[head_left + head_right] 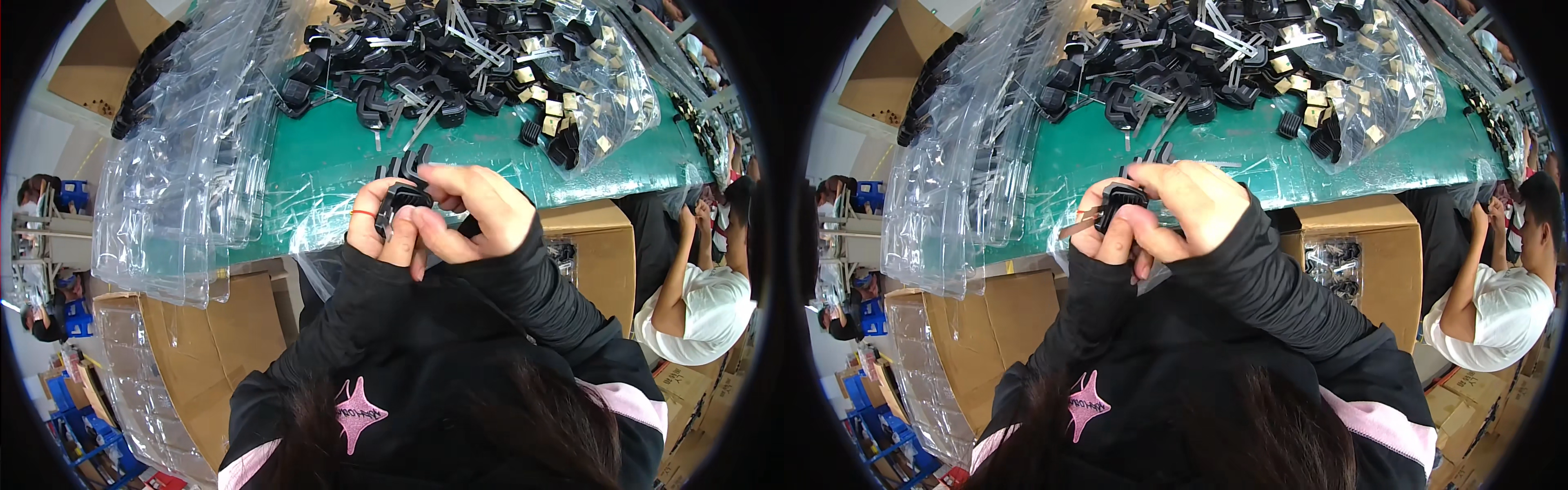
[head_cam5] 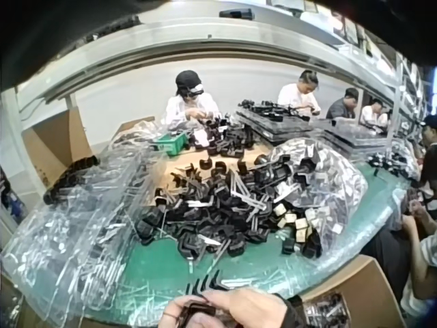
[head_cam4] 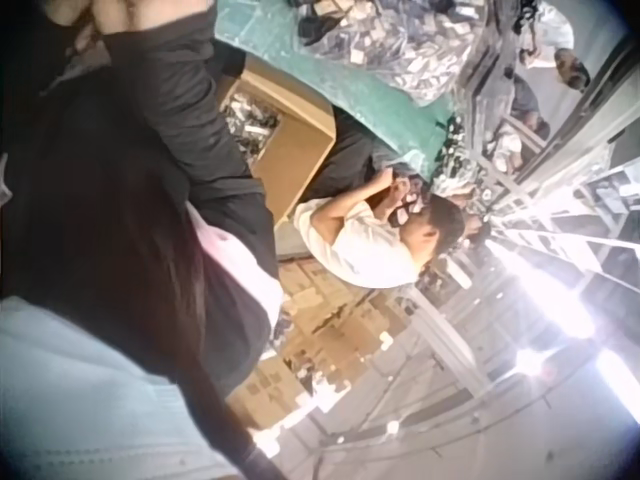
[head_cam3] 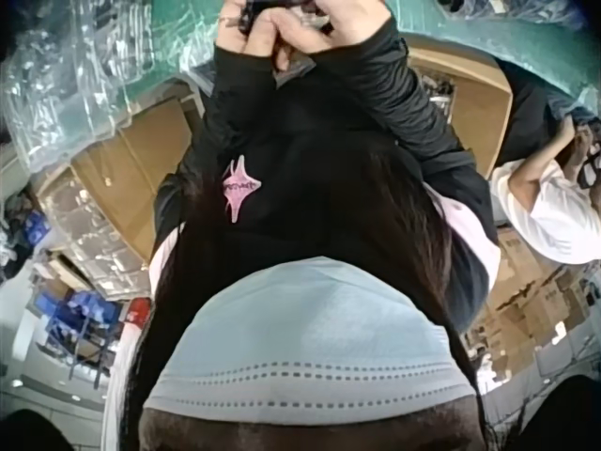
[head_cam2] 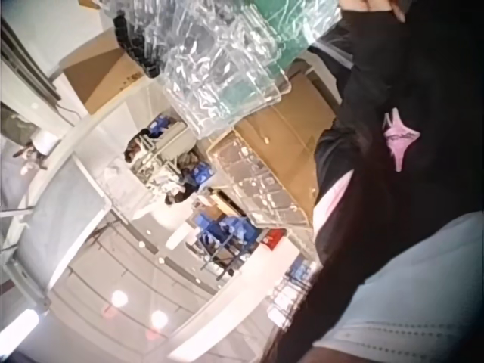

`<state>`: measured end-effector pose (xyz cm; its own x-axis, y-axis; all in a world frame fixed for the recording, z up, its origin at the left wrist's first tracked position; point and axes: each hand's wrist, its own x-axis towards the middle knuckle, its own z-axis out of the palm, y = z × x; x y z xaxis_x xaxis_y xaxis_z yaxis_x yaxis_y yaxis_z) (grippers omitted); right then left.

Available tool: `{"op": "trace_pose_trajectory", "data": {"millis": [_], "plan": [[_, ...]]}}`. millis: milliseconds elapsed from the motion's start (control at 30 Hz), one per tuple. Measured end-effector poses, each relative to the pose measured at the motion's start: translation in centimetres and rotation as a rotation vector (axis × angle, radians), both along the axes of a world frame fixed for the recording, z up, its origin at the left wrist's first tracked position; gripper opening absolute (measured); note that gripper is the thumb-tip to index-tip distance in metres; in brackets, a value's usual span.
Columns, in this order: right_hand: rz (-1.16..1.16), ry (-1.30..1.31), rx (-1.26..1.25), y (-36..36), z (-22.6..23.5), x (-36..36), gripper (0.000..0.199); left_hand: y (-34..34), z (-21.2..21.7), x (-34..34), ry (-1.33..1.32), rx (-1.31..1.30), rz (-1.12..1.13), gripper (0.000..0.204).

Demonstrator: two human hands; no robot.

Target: Assembling small black plastic components into brackets at a factory workbench.

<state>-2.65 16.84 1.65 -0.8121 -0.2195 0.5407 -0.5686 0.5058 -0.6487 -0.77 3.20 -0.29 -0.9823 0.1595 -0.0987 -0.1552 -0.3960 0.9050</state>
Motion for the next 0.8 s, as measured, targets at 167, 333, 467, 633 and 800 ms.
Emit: {"op": "trace_pose_trajectory", "data": {"millis": [167, 333, 467, 633, 800], "plan": [[0.081, 0.011, 0.002, 0.2, 1.0, -0.4, 0.020, -0.1, -0.3, 0.5, 0.015, -0.033, -0.043, 0.030], [0.051, 0.002, -0.023, -0.2, 1.3, -0.3, 0.011, 1.1, -0.4, 1.3, 0.132, -0.059, 0.073, 0.026], [0.008, -0.052, -0.055, -0.6, 0.9, -0.6, 0.010, 1.0, 0.3, 1.0, 0.045, -0.033, 0.045, 0.025], [0.206, -0.248, -0.217, 0.5, 0.6, -1.0, 0.020, -0.4, 1.9, -0.2, -0.245, 0.022, -0.099, 0.032], [0.252, -0.253, -0.179, 1.2, 0.0, -0.8, 0.035, -0.6, 1.4, -0.5, -0.168, 0.011, -0.104, 0.033]]}}
